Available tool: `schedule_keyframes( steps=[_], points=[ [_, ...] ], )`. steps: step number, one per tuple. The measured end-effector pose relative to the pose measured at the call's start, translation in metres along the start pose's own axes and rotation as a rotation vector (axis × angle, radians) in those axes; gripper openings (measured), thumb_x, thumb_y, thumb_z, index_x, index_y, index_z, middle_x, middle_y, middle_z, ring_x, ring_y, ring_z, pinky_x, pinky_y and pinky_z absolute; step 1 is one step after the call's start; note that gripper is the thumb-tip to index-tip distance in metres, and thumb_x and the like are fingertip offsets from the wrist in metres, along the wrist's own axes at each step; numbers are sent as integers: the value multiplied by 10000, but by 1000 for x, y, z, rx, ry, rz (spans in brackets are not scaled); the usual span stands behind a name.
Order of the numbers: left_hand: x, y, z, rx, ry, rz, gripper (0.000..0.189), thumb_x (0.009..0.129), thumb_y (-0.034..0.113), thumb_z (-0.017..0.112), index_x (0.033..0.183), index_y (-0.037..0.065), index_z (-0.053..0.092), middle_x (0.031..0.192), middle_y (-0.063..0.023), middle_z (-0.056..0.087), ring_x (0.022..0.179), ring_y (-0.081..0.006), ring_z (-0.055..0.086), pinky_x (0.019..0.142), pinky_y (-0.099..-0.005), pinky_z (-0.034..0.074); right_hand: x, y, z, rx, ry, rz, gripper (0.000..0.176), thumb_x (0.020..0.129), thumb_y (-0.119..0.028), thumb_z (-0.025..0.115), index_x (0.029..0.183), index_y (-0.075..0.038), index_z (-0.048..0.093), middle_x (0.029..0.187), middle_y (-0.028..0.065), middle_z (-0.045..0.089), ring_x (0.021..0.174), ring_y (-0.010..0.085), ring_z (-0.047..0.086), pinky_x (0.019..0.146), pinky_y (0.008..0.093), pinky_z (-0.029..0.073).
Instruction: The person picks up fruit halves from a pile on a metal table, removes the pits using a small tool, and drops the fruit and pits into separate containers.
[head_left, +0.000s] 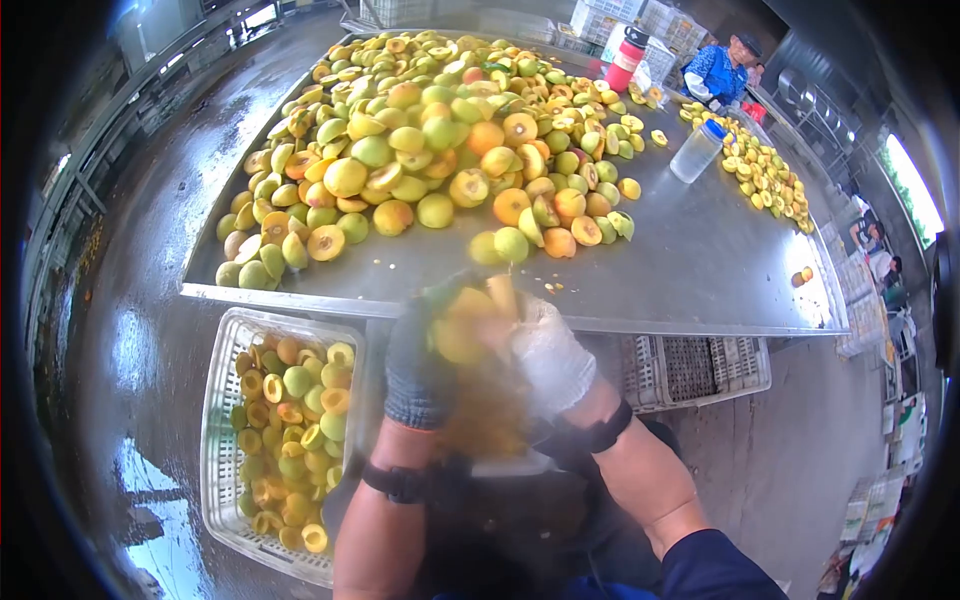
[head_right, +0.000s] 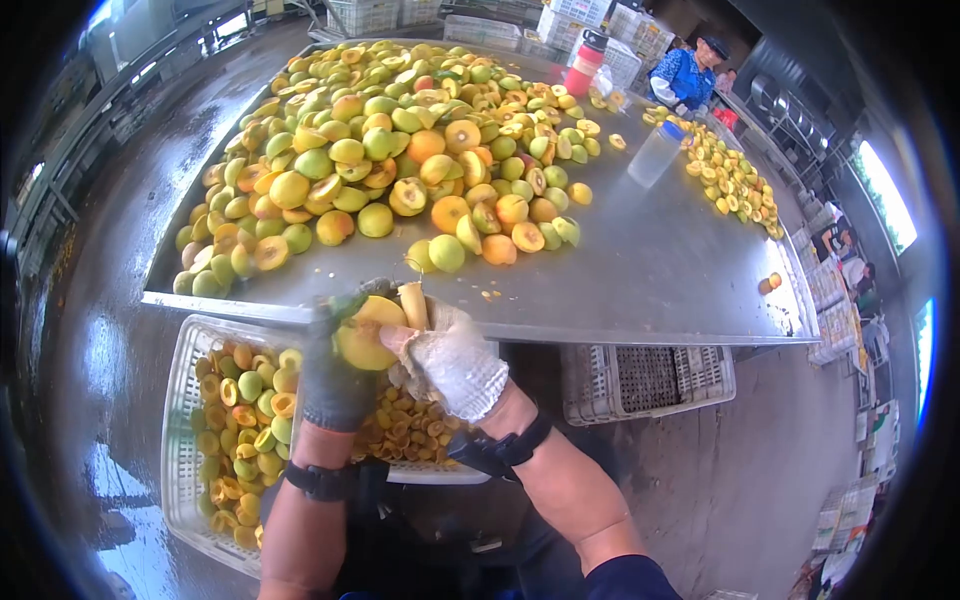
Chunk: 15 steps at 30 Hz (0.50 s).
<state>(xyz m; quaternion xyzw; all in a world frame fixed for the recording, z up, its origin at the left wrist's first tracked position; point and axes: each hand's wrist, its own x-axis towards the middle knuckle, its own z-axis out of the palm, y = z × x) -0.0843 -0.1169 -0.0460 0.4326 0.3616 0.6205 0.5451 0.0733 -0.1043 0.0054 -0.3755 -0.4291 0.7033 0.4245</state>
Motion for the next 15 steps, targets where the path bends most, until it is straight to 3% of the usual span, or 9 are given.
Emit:
schedule_keyframes(
  steps=[2, 3, 6, 8, 9, 11, 13, 15],
  points=[
    [3, 3, 6, 179, 1, 108, 387, 1067, 262, 526, 1331, -11, 603, 1273, -179, 669, 1150, -283, 664, 1002, -391, 539, 2, 1, -14, -168, 53, -92, 287, 932, -150, 754, 1165, -22, 645, 929, 32, 693, 693, 96, 639, 598, 233, 516],
    [7, 8, 11, 347, -3, 220, 368, 1030, 211, 581, 1318, -16, 611, 1252, -189, 682, 1121, -300, 681, 981, -395, 550, 0, -4, -15, -291, 158, -128, 326, 906, -158, 773, 1168, -17, 640, 959, 40, 690, 811, 108, 629, 728, 292, 540],
    [9, 15, 26, 752, 69, 373, 347, 869, 41, 702, 1208, -19, 661, 1156, -205, 713, 1009, -351, 724, 882, -399, 581, -4, -11, -26, -477, 228, -305, 380, 866, -139, 779, 1190, -18, 624, 1000, 92, 687, 877, 215, 667, 788, 363, 555],
    [9, 22, 44, 1057, 165, 397, 264, 851, 55, 706, 1108, -2, 688, 1081, -179, 721, 952, -353, 724, 832, -398, 582, -7, -7, -30, -851, 346, -550, 414, 837, -116, 771, 1205, -22, 608, 1018, 129, 668, 896, 304, 668, 797, 396, 555],
    [10, 19, 44, 1110, 119, 382, 232, 837, 57, 708, 1063, 10, 688, 1028, -171, 710, 910, -360, 712, 802, -405, 576, -10, -4, -31, -1038, 405, -669, 432, 822, -104, 767, 1213, -23, 600, 1027, 147, 659, 906, 349, 668, 801, 413, 554],
    [11, 14, 40, 1215, 28, 347, 168, 810, 62, 713, 974, 34, 687, 924, -157, 688, 826, -374, 689, 741, -417, 563, -15, -6, -32, -1088, 434, -766, 452, 816, -112, 759, 1224, -25, 587, 1058, 175, 640, 938, 404, 650, 807, 433, 552],
    [15, 13, 42, 1224, 1, 513, 138, 793, 67, 716, 922, 56, 669, 851, -141, 656, 780, -372, 663, 711, -436, 544, -15, -7, -36, -1165, 455, -884, 455, 818, -117, 753, 1228, -27, 577, 1089, 190, 630, 959, 418, 649, 806, 446, 549],
    [16, 12, 45, 1240, 21, 580, 124, 784, 73, 718, 895, 71, 663, 817, -132, 643, 767, -365, 652, 703, -449, 534, -16, -10, -43, -1051, 386, -796, 434, 822, -119, 747, 1218, -36, 588, 1076, 189, 639, 944, 418, 655, 798, 448, 552]
  ],
)
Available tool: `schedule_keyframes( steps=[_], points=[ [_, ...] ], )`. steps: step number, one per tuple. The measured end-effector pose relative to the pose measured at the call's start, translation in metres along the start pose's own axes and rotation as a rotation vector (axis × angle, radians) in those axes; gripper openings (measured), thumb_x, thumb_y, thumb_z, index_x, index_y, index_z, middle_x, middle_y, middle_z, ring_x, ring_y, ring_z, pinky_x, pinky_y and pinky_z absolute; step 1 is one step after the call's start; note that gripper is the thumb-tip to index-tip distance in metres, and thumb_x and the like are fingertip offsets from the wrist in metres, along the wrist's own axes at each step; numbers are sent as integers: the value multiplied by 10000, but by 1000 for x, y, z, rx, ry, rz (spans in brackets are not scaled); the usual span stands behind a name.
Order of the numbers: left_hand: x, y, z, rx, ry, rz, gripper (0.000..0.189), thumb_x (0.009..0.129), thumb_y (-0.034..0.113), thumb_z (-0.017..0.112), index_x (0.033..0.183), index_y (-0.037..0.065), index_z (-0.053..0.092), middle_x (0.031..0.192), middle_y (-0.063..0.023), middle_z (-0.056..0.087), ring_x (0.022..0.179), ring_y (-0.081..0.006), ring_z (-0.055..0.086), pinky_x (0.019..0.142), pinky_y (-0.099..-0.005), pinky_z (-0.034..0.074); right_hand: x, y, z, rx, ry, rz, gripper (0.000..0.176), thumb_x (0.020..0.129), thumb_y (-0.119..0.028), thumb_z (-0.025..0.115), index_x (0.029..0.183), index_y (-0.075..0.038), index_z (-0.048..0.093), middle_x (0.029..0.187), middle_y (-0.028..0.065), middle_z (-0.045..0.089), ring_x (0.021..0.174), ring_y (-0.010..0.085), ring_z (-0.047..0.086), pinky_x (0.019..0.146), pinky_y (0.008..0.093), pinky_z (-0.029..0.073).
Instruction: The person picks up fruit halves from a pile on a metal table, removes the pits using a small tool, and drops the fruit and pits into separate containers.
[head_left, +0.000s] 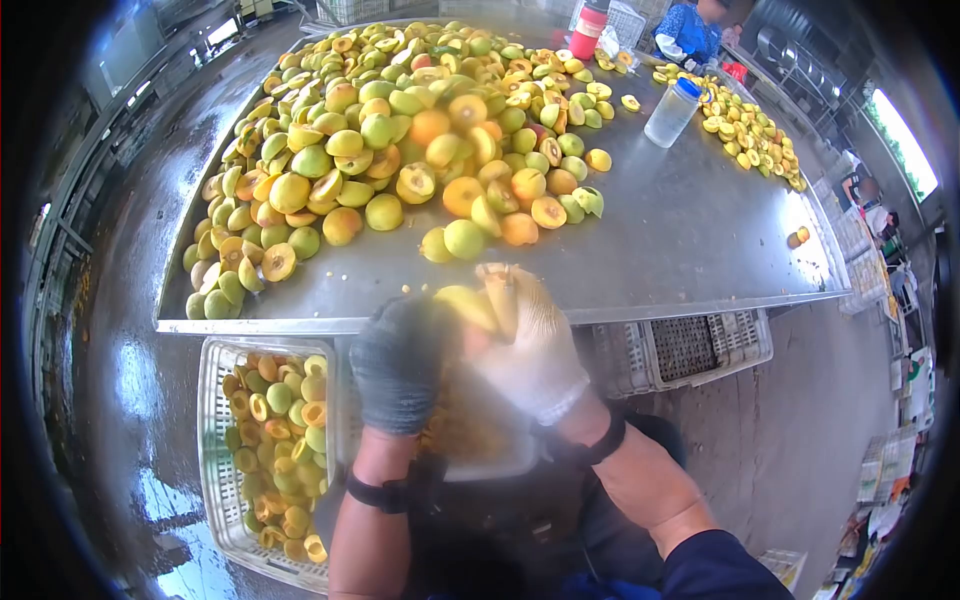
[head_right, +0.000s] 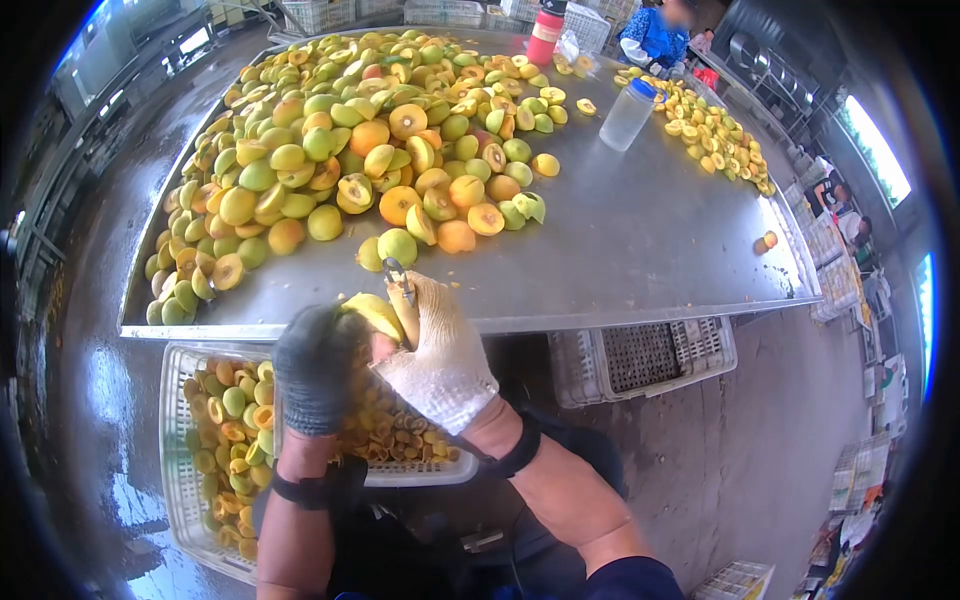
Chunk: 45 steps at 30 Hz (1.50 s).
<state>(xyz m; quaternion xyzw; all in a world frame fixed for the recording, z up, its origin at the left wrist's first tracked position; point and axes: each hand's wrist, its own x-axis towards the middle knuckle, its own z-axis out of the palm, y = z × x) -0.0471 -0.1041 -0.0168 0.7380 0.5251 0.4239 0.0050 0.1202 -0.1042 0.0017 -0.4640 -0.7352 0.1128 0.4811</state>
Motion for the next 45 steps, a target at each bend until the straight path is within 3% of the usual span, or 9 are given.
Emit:
schedule_keyframes(
  steps=[7, 10, 15, 20, 24, 28, 33, 35, 45],
  points=[
    [-13, 19, 19, 133, 82, -81, 144, 798, 129, 737, 920, 81, 679, 925, -132, 674, 851, -354, 658, 734, -452, 530, -5, -10, -3, -64, 72, 113, 357, 844, -122, 731, 1178, -54, 626, 1007, 186, 676, 897, 424, 669, 794, 457, 557],
    [-23, 22, 21, 149, -28, -80, 134, 824, 150, 736, 929, 86, 684, 964, -129, 687, 875, -349, 666, 747, -446, 535, -2, -4, -4, -281, 80, 90, 363, 864, -124, 791, 1174, -26, 628, 1050, 100, 723, 910, 217, 706, 811, 367, 568],
    [-33, -32, 10, -186, -565, 162, 156, 853, 120, 696, 1004, 79, 706, 1009, -106, 708, 937, -310, 678, 782, -432, 554, 19, -3, -37, 820, -149, 870, 336, 923, -126, 778, 1219, -76, 627, 956, 1, 696, 801, 62, 650, 638, 204, 512],
    [-23, -17, -12, 83, -786, 20, 363, 931, 207, 655, 1263, 62, 678, 1180, -138, 725, 1064, -270, 688, 882, -392, 569, 5, 0, -40, 1114, -254, 918, 398, 962, -156, 734, 1303, -32, 571, 1043, 77, 707, 692, 105, 654, 532, 231, 539],
    [-23, 6, -17, -986, -245, -372, 644, 986, 461, 612, 1428, -3, 540, 1284, -199, 680, 1116, -234, 670, 924, -387, 553, -3, -10, -23, 1181, -288, 851, 426, 968, -190, 730, 1322, -48, 540, 1084, 65, 679, 706, 103, 656, 546, 236, 541],
    [-24, 12, 6, -856, -43, -358, 828, 1008, 617, 534, 1489, -49, 430, 1340, -198, 631, 1153, -233, 647, 964, -391, 537, -4, -40, -7, 1312, -202, 971, 373, 985, -243, 724, 1272, -59, 573, 1015, 39, 686, 720, 95, 646, 574, 233, 524],
    [-28, -2, 8, -958, -112, -551, 705, 1076, 554, 413, 1501, -7, 407, 1358, -161, 592, 1246, -264, 597, 1061, -401, 501, -23, -11, 19, 405, -189, 306, 294, 1027, -233, 658, 1238, -40, 590, 829, 66, 685, 629, 138, 664, 597, 301, 533],
    [-17, 5, -2, -1222, -35, -609, 634, 1097, 507, 391, 1512, 28, 410, 1382, -159, 571, 1276, -270, 572, 1092, -404, 481, -6, -37, -9, 513, -243, 590, 288, 1032, -228, 642, 1240, -36, 587, 801, 85, 679, 640, 157, 679, 612, 329, 547],
    [-21, -3, 8, -1420, 38, -709, 846, 1012, 728, 383, 1531, 60, 398, 1319, -172, 607, 1209, -296, 611, 1035, -465, 527, -10, -37, -6, -29, -284, 37, 331, 961, -168, 667, 1253, -59, 555, 936, 198, 718, 805, 424, 709, 665, 473, 564]
  ],
)
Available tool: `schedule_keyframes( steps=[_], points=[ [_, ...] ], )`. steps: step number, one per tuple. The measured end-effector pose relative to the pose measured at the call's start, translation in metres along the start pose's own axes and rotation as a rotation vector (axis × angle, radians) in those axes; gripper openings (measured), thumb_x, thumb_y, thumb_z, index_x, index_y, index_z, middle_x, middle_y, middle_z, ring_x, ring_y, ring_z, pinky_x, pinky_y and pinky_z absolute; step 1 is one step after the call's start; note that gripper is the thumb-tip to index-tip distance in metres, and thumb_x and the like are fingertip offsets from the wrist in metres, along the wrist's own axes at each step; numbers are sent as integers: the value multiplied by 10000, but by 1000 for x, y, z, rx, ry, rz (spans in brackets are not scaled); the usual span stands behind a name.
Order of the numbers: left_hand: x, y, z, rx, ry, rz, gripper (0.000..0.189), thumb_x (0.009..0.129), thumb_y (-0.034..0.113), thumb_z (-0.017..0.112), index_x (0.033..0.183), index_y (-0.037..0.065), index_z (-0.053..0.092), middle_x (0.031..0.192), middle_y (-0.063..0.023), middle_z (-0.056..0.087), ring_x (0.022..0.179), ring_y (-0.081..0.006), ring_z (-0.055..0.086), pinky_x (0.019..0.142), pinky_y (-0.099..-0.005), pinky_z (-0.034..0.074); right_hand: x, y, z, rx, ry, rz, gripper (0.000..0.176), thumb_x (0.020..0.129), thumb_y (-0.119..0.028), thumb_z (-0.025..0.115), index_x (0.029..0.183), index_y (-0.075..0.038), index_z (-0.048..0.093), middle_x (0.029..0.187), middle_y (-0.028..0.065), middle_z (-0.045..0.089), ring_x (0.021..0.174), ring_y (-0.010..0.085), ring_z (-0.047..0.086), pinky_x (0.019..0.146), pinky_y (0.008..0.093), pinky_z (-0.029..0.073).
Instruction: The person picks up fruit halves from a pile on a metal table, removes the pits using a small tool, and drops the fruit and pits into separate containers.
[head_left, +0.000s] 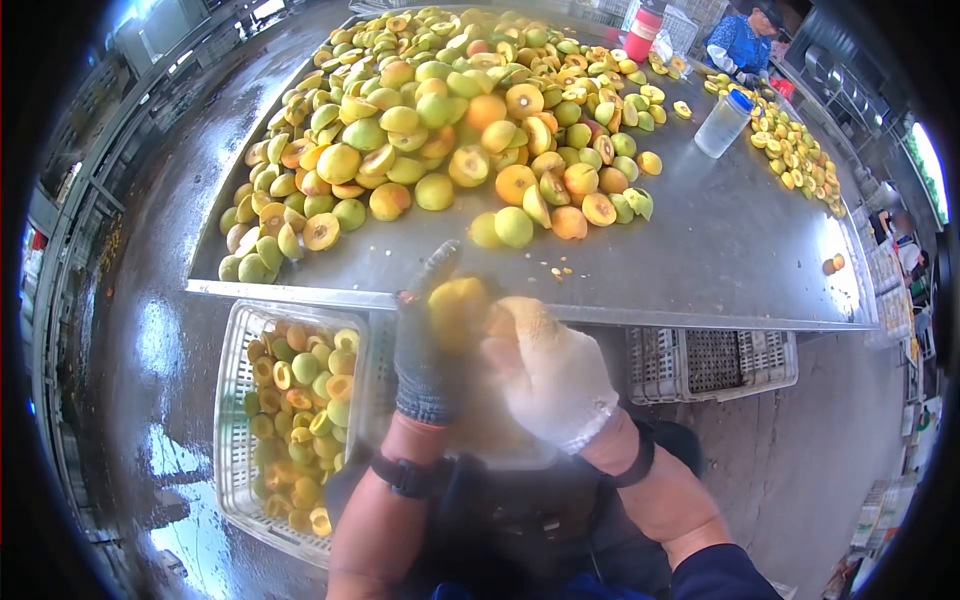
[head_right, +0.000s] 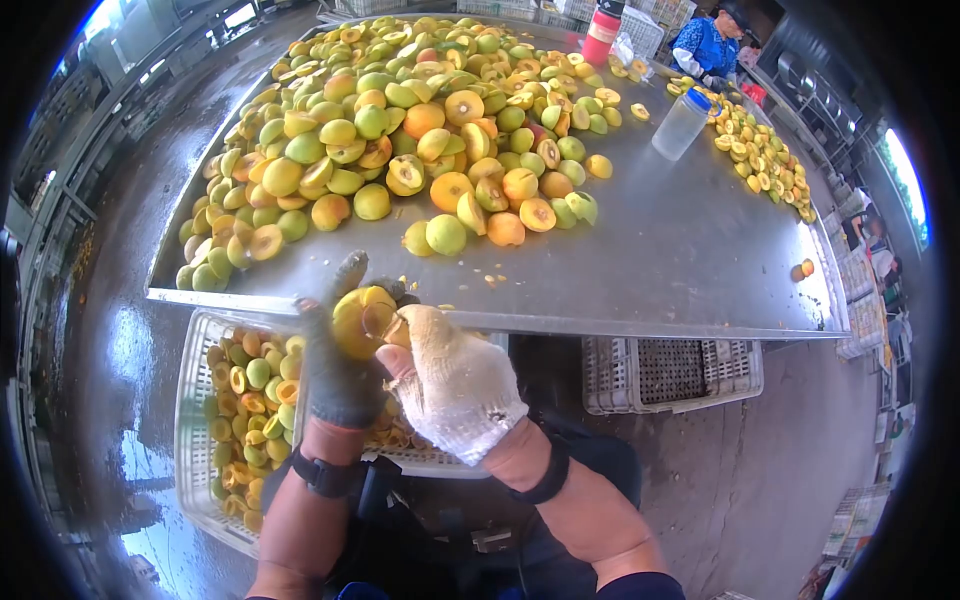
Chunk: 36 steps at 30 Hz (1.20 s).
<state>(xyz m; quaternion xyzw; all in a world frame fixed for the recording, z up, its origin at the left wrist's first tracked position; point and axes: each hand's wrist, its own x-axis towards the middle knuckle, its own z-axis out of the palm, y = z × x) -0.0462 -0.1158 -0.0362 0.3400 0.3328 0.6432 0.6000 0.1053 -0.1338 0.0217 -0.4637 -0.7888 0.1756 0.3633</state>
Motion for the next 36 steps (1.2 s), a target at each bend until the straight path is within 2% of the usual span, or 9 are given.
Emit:
schedule_keyframes(
  steps=[6, 13, 15, 20, 28, 30, 32, 34, 36],
  points=[
    [1, -5, 8, 192, 33, 83, 786, 1059, 662, 332, 1515, 28, 412, 1240, -204, 647, 1155, -320, 651, 1025, -464, 537, 6, -6, 7, -46, 44, -1, 194, 963, -190, 659, 1085, -67, 572, 765, 188, 661, 662, 427, 665, 561, 506, 520],
    [-3, 4, 21, 26, 118, 43, 740, 1084, 608, 305, 1500, 7, 422, 1212, -209, 655, 1143, -315, 661, 987, -453, 564, 2, -11, 20, -182, 7, 88, 195, 986, -255, 627, 994, -75, 551, 686, 169, 639, 603, 397, 657, 529, 500, 509],
    [-2, 4, 15, 302, 63, 129, 699, 1089, 573, 330, 1494, 13, 435, 1205, -203, 656, 1136, -309, 663, 986, -450, 564, 2, -11, 21, -187, 22, 97, 224, 990, -304, 632, 981, -87, 577, 681, 141, 661, 595, 359, 673, 539, 466, 533],
    [-2, -10, 5, 261, 114, 148, 526, 1048, 332, 553, 1463, 18, 477, 1187, -183, 662, 1102, -290, 675, 985, -416, 559, 3, -12, 15, -235, -52, 45, 258, 992, -322, 612, 962, -68, 579, 645, 146, 649, 599, 361, 680, 546, 470, 539],
    [7, 22, -20, 1355, -288, 900, 303, 864, 53, 682, 1164, 24, 709, 1141, -139, 718, 1073, -287, 682, 926, -404, 554, 14, -5, -2, -216, -408, -12, 291, 994, -327, 568, 1003, -45, 636, 761, 203, 692, 716, 390, 704, 648, 489, 565],
    [9, 24, -21, 889, -289, 375, 301, 851, 50, 682, 1148, 56, 725, 1074, -125, 735, 1027, -304, 697, 956, -415, 544, 13, 13, 1, -169, -424, -207, 256, 984, -278, 563, 1037, -48, 661, 801, 163, 690, 722, 340, 707, 617, 454, 573],
    [10, 29, -19, 603, -247, 24, 280, 841, 61, 688, 1116, 81, 738, 1020, -113, 741, 988, -327, 703, 989, -432, 527, 13, 14, -2, -119, -558, -72, 253, 1018, -264, 544, 1051, -54, 682, 915, 192, 718, 829, 356, 715, 681, 445, 572],
    [16, 36, -13, 511, -185, -156, 239, 835, 87, 702, 1069, 98, 748, 978, -105, 736, 956, -356, 700, 1028, -456, 504, 14, 14, -2, -1, -555, 67, 261, 1027, -273, 552, 1078, -54, 684, 971, 209, 723, 850, 371, 710, 695, 444, 565],
    [11, 30, -14, 618, -169, -65, 231, 857, 116, 696, 1080, 68, 728, 975, -111, 734, 939, -332, 708, 1009, -439, 519, 10, 21, 3, 120, -442, 32, 331, 1053, -333, 524, 1066, -35, 669, 915, 198, 724, 810, 386, 708, 717, 485, 554]
  ],
)
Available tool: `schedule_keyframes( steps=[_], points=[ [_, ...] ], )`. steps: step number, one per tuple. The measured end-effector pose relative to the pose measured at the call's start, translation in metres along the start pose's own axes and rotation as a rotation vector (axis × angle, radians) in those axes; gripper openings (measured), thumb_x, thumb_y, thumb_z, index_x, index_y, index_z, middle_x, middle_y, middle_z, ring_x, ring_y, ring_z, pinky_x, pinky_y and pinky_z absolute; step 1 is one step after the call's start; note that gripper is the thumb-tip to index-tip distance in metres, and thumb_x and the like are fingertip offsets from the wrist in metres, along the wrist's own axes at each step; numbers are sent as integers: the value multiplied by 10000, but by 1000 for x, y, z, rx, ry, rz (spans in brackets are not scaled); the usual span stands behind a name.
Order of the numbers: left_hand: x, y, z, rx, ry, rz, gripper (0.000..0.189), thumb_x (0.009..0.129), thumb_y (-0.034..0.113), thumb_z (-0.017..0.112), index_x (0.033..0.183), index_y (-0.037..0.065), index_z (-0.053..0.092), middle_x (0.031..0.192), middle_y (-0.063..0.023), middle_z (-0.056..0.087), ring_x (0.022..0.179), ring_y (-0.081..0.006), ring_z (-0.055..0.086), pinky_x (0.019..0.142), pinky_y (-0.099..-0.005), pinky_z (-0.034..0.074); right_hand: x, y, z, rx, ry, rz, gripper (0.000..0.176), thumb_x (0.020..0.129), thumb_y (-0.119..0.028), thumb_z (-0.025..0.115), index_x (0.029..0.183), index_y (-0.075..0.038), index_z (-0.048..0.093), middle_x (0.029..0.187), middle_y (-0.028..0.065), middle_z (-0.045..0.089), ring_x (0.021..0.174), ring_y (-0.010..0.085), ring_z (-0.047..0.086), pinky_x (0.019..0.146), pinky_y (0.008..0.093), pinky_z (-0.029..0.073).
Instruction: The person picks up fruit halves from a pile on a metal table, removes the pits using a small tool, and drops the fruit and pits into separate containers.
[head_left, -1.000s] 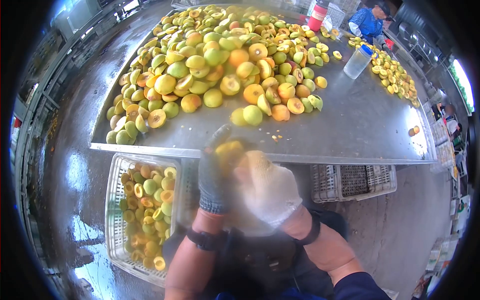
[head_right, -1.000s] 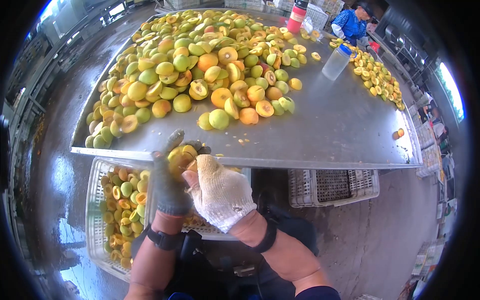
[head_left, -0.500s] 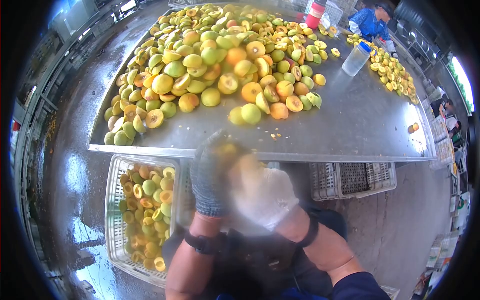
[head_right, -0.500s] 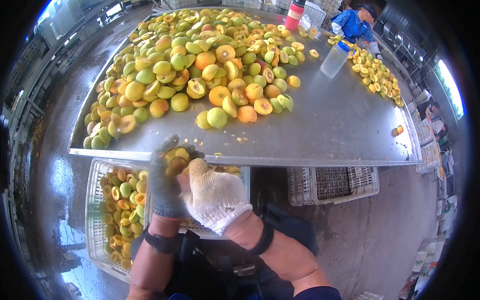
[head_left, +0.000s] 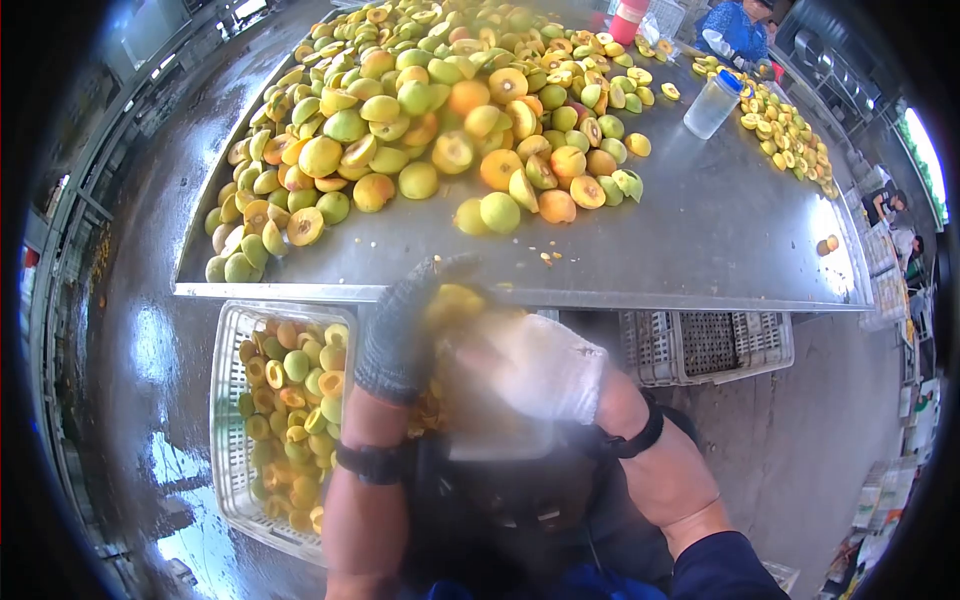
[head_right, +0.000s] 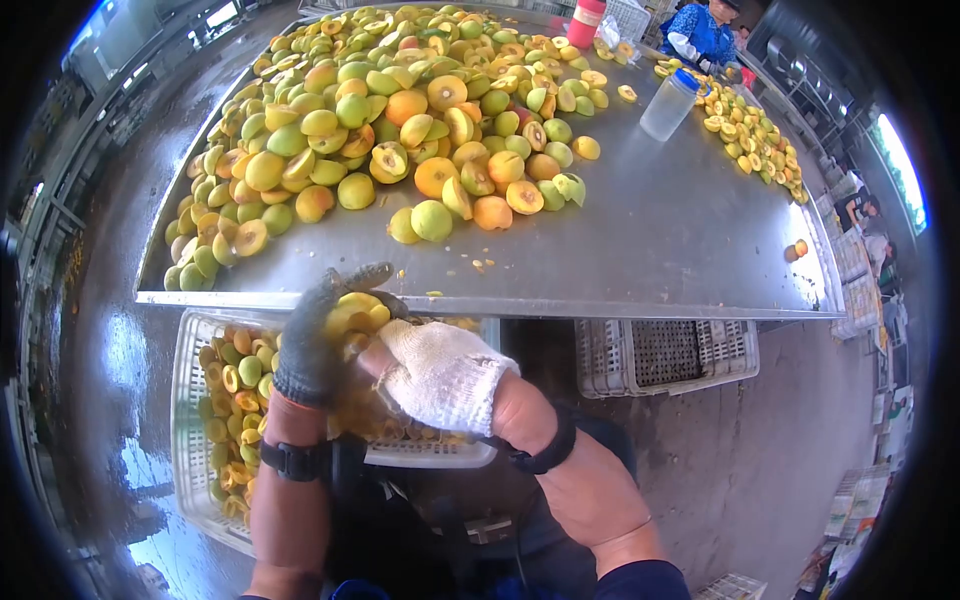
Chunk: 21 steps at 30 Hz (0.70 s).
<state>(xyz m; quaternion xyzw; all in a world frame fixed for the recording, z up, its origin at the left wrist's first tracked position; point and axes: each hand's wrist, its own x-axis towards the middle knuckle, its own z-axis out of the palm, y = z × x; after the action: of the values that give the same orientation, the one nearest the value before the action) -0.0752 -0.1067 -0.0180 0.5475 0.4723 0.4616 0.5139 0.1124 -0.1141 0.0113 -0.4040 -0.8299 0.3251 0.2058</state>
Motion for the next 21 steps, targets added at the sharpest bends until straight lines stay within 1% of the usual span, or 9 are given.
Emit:
schedule_keyframes(
  steps=[3, 4, 5, 9, 12, 14, 17, 19, 21],
  points=[
    [7, -25, -8, 580, 54, 470, 229, 942, 177, 645, 1110, 31, 698, 984, -122, 735, 925, -298, 717, 980, -434, 538, -3, -1, -7, 442, -62, 102, 365, 1068, -367, 544, 1119, -25, 662, 927, 111, 712, 756, 328, 689, 711, 480, 544],
    [4, -18, -5, 463, 96, 442, 261, 982, 219, 609, 1120, 12, 688, 986, -121, 740, 922, -279, 717, 956, -428, 549, -7, -5, -15, 637, -121, 174, 368, 1069, -369, 560, 1148, -25, 663, 946, 70, 706, 738, 295, 679, 702, 468, 541],
    [0, -12, -1, 340, 140, 421, 306, 1022, 261, 573, 1129, -6, 679, 988, -120, 745, 919, -259, 718, 931, -422, 560, -11, -7, -31, 967, -242, 324, 410, 1038, -384, 640, 1238, -27, 645, 996, -18, 636, 757, 166, 608, 680, 356, 519],
    [-8, 1, 5, -118, 160, 244, 442, 1081, 357, 524, 1221, -52, 618, 1033, -133, 744, 915, -227, 712, 876, -395, 576, -16, 1, -46, 940, -179, 203, 441, 971, -335, 745, 1255, -19, 629, 934, -17, 613, 757, 65, 549, 654, 239, 469],
    [-11, 8, -12, 81, 14, 292, 503, 1084, 368, 530, 1336, -67, 539, 1106, -162, 729, 934, -221, 710, 852, -357, 581, -18, 3, -53, 952, -186, 313, 454, 945, -310, 781, 1256, -20, 622, 890, -4, 618, 718, 51, 539, 622, 220, 458],
    [-10, 9, -18, 60, -35, 63, 525, 1088, 369, 516, 1393, -58, 497, 1148, -173, 717, 941, -219, 713, 856, -345, 580, -13, 0, -44, 937, -87, 372, 330, 982, -267, 732, 1178, -28, 615, 845, 17, 637, 597, 61, 552, 529, 226, 456],
    [-13, -17, -22, 314, 113, 389, 470, 1066, 246, 561, 1417, -55, 477, 1158, -186, 714, 953, -209, 716, 845, -322, 589, -4, 7, -19, 788, 73, 439, 196, 1022, -211, 668, 1088, -37, 608, 839, 34, 663, 536, 66, 557, 480, 237, 462],
    [-18, 9, -8, -429, 216, 111, 477, 1030, 155, 604, 1430, -57, 451, 1172, -189, 705, 972, -206, 716, 843, -318, 595, -2, 8, -15, 836, 109, 460, 186, 1017, -205, 675, 1083, -41, 616, 838, 37, 671, 538, 71, 561, 482, 240, 467],
    [-23, 2, -11, -555, 175, 104, 524, 973, 57, 658, 1431, -60, 433, 1190, -189, 694, 1004, -218, 719, 854, -330, 603, 1, 10, -11, 865, 131, 463, 174, 1014, -198, 679, 1076, -45, 623, 836, 41, 678, 549, 73, 567, 491, 242, 474]
  ],
)
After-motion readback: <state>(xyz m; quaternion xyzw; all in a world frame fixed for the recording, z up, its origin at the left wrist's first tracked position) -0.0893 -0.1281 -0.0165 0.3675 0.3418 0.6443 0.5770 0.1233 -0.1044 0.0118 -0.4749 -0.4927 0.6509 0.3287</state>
